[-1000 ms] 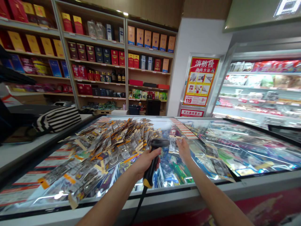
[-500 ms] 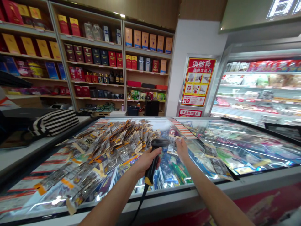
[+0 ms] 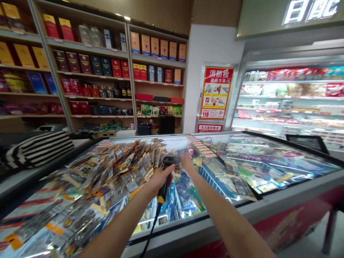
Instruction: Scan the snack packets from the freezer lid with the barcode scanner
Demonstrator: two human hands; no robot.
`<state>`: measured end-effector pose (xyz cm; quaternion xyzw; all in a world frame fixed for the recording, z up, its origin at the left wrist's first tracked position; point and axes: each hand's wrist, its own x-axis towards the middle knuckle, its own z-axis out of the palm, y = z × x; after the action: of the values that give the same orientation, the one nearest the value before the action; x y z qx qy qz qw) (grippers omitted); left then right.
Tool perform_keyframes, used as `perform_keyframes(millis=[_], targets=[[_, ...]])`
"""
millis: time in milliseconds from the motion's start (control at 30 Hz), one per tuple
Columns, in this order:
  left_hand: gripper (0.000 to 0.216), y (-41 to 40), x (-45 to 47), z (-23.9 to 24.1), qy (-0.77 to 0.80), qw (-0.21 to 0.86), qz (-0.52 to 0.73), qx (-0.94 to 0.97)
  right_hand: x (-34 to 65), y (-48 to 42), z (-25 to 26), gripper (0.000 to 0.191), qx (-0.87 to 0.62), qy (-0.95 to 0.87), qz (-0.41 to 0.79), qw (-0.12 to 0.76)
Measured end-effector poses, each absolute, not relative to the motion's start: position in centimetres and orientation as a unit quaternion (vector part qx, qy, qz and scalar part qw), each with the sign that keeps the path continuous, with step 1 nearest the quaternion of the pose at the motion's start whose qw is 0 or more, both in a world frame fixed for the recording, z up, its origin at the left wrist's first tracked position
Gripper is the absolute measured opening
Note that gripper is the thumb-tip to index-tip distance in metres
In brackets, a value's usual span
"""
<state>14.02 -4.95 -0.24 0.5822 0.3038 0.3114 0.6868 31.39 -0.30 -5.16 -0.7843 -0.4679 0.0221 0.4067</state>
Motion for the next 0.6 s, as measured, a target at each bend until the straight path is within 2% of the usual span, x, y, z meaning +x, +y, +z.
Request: perform_keyframes(millis=[133,233,367,467,600], targets=[[0.034,-4.8,14.3,0.5,0.287,0.7,0.31,0.576,38.8,-6.1,-4.5,0.043,-0.842,-0.398,-0.028,0.362],[0.031,-4.2,14.5,2.2,0.275,0.704,0.331,0.565,43.8,-10.8,-4.5,0.043,-0.916,-0.286,-0.08,0.268],[0.029,-3.5,16.1,5.3,0.265,0.702,0.377,0.543,47.4,-13.6,-5.5,0.048,-0.961,-0.197,-0.022,0.191],[0.031,-3.3,18.0,7.5,0.25,0.699,0.405,0.534,47.9,-13.3,-6.2,0.051,-0.96,-0.221,-0.002,0.171],[0.033,-3.6,19.9,7.8,0.231,0.702,0.389,0.55,46.5,-11.9,-6.1,0.055,-0.921,-0.344,-0.06,0.172]])
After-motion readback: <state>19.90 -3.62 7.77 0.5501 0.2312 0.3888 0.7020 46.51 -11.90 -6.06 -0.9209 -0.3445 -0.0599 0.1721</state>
